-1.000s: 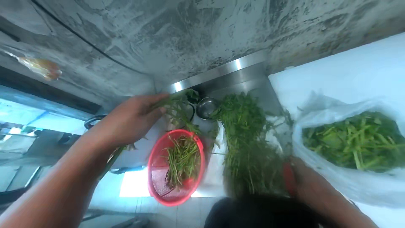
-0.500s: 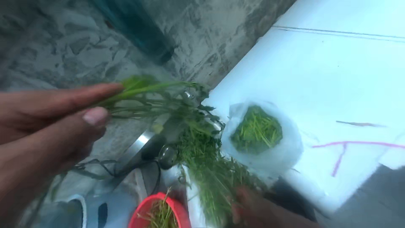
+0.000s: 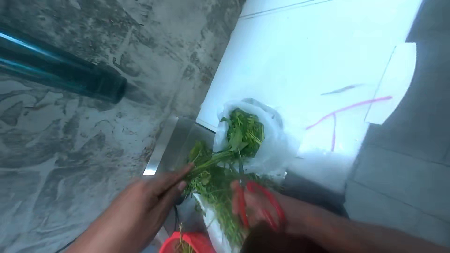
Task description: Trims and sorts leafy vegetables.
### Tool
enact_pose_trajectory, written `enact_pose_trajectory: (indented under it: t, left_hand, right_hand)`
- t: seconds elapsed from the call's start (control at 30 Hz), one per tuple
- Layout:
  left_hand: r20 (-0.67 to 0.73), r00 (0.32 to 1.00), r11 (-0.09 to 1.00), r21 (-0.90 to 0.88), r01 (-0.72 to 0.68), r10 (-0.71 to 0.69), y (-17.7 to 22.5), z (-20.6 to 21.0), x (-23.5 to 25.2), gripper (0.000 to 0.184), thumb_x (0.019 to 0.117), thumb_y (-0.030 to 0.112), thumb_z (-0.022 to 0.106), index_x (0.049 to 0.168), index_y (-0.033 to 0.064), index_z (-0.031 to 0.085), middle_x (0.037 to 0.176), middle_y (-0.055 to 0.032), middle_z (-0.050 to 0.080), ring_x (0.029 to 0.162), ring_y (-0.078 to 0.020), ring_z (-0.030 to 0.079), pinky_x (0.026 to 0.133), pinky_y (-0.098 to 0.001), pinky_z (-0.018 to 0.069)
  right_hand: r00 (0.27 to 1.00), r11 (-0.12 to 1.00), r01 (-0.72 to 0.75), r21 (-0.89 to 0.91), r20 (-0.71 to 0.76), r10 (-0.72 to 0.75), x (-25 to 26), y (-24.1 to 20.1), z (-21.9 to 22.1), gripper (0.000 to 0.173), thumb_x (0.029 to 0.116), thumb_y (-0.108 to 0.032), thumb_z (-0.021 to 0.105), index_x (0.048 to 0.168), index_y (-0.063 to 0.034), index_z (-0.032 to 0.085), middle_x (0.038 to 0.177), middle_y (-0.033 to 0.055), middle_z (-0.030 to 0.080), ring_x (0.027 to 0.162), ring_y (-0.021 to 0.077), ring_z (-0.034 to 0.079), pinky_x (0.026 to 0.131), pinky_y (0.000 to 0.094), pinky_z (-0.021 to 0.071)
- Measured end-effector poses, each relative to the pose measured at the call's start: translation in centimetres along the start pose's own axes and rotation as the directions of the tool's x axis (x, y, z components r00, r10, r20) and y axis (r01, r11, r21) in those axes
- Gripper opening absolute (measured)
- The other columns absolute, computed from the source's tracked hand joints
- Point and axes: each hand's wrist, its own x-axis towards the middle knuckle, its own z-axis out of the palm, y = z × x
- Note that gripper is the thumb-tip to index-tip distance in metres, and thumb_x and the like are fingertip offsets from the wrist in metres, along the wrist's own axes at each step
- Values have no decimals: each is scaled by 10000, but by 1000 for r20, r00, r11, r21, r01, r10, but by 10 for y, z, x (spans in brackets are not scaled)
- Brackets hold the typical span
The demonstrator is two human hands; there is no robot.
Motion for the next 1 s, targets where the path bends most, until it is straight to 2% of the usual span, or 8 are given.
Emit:
enact_pose_trajectory:
  t: [0.13,0.3,0.47,0.6,0.67,0.77,0.87,1.0]
  left_hand:
    - [35,990,985,101,-139,136,1,0,-7,386,1070,386,455,1377,289,669,1050,46,750,851,-56,700,757,-334,606]
    - [1,991,963,237,-128,132,-6,-3,-9,395,1058,351,439,1382,297,659,998,54,739,805,-80,695,708,-354,606]
    - [-207,975,979,200,-39,81,-8,-25,3,390,1040,388,476,1356,271,674,856,127,699,618,20,581,559,-239,534]
    - [-321,946,998,66,-21,42,8,-39,11,380,1033,356,517,1361,244,671,780,136,666,537,28,522,479,-189,474]
    - [-326,945,999,-13,-42,35,16,-37,14,381,1036,345,524,1381,259,660,753,126,656,522,8,525,458,-195,471]
    - [-256,966,994,-82,-69,46,19,-24,15,385,1050,365,515,1406,288,641,813,114,680,582,-13,572,514,-216,517]
    - [-112,988,993,-52,-109,103,12,-10,14,376,1064,362,495,1400,283,644,924,124,718,679,25,614,615,-201,556]
    - [-17,996,994,72,-82,83,-3,5,18,389,1069,395,453,1391,302,650,1001,121,732,772,27,651,699,-227,576]
  right_hand:
    - [978,989,-144,-31,-158,137,23,-31,1,616,998,-573,532,1415,-125,457,1149,53,633,1020,194,654,849,394,570]
    - [869,998,-31,55,-492,54,38,-38,3,317,1016,-376,632,1097,-72,595,712,36,575,545,125,579,505,249,520]
    - [948,995,-92,24,-302,95,14,-15,-1,468,1046,-490,501,1328,-117,492,937,48,635,827,177,664,719,347,579]
    - [993,991,-116,-66,-23,114,3,21,-4,780,851,-720,645,1382,-166,504,1132,34,683,1046,206,671,846,437,574]
    - [987,988,-14,-155,153,38,1,10,5,857,853,-717,644,1445,-153,388,1252,33,620,1108,172,625,900,395,546]
    - [982,995,84,-55,175,-73,17,-2,12,997,766,-744,716,1478,-149,352,1297,51,597,1160,197,612,916,408,550]
    - [990,991,133,17,42,-133,29,-18,11,832,878,-625,685,1477,-128,391,1294,55,620,1174,200,628,943,395,558]
    - [905,999,-2,-38,-424,-15,34,-50,19,318,1004,-359,654,1149,-81,604,776,50,606,594,139,615,540,265,547]
